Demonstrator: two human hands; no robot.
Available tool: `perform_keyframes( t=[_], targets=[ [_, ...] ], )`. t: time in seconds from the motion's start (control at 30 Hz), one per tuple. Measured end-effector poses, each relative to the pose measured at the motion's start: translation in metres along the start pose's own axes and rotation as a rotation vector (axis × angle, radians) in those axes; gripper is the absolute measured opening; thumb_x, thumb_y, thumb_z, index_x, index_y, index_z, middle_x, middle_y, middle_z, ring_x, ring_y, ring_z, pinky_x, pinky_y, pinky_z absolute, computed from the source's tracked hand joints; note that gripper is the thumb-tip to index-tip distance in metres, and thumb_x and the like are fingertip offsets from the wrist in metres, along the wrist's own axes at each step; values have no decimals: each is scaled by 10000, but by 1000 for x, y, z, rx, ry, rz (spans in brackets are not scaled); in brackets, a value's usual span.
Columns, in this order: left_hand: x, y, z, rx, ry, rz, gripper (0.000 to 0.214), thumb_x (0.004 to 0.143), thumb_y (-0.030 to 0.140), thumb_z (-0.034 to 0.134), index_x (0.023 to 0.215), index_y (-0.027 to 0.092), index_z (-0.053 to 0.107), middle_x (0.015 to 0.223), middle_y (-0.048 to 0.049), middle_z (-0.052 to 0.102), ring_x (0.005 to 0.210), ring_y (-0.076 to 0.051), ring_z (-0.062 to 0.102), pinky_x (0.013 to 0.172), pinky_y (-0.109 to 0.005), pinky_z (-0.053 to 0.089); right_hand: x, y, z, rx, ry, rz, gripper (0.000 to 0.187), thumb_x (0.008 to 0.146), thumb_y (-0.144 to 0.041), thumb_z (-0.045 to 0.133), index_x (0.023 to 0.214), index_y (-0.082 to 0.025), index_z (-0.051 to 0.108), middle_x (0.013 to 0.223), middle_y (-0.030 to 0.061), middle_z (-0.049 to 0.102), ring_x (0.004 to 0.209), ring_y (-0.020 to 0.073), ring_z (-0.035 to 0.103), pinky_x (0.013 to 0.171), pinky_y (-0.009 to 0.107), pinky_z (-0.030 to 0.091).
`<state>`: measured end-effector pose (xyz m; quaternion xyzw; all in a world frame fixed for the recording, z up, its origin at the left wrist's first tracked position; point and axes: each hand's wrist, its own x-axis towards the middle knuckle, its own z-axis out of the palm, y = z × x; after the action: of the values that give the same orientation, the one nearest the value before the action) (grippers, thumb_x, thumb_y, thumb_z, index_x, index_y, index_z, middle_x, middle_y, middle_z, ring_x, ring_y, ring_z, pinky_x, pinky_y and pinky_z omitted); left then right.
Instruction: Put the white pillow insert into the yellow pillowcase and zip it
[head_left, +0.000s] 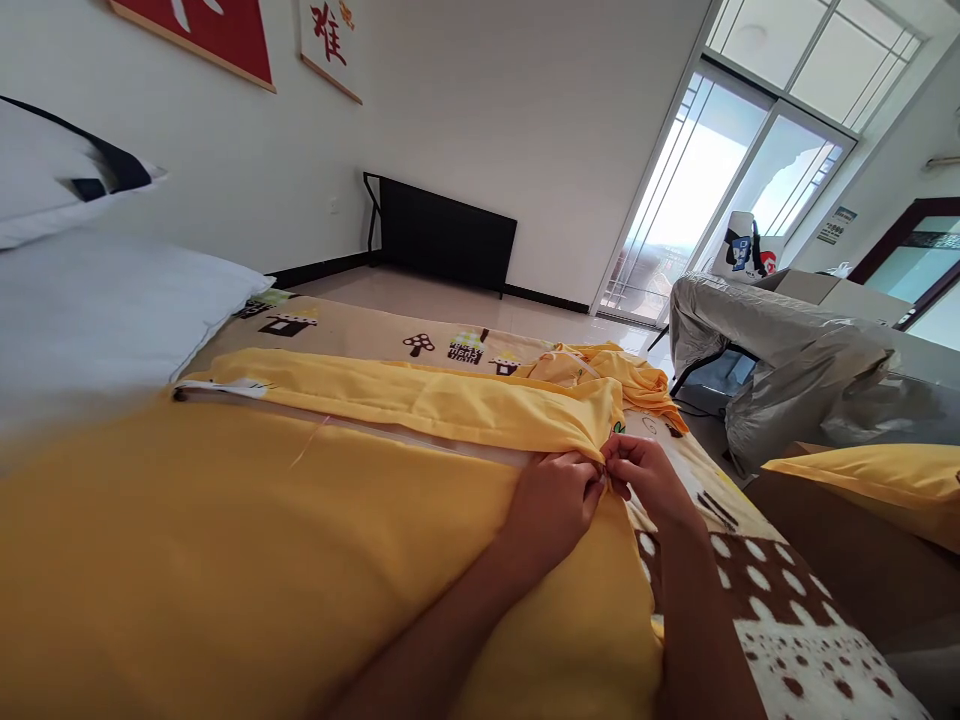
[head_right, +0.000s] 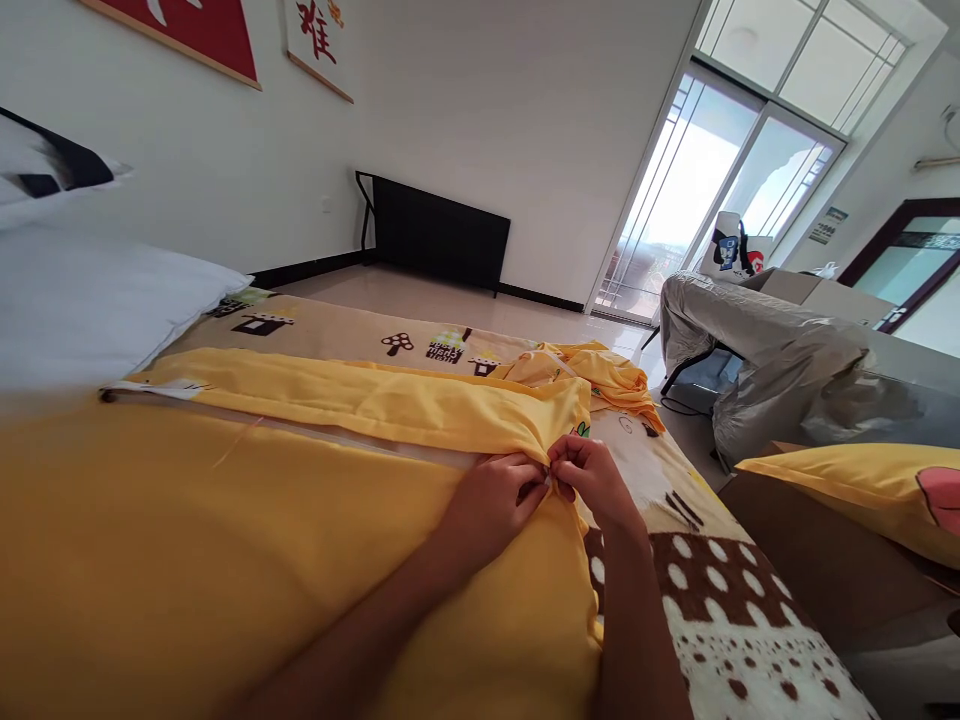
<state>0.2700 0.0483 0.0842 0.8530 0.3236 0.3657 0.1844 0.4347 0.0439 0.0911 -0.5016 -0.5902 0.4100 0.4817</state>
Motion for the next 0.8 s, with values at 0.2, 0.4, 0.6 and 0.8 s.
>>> perform_keyframes(
  t=[0.2,0.4,0.6,0.8],
  targets=[
    [0,-1,0,-56,-16,-18,184,832,201,542,775,186,716,855,1,696,791,-133,610,744,-240,429,0,4,-2,14,1,-1,44,587,-149,531,611,-157,567,459,-75,457,387,46,384,396,180,276],
    [0,0,0,40,-41,-17,196,840,211,530,771,184,711,861,-23,688,808,-153,604,759,-265,430,1,1,1,-80,-9,20,40,587,-157,506,615,-167,533,487,-69,454,426,61,401,429,194,315],
    [0,-1,-6,173,-66,4,283,901,193,407,875,179,688,950,-73,657,921,-191,575,841,-314,417,-1,-6,13,-463,90,-133,228,680,-234,545,904,-194,553,843,8,582,682,117,537,632,244,435],
    [-9,-33,-79,416,-19,-215,362,874,154,347,1062,234,646,1086,-77,615,1042,-236,548,912,-427,352,0,-5,23,-941,280,57,273,705,-217,532,978,-214,544,856,32,615,734,161,564,636,260,390]
  ],
)
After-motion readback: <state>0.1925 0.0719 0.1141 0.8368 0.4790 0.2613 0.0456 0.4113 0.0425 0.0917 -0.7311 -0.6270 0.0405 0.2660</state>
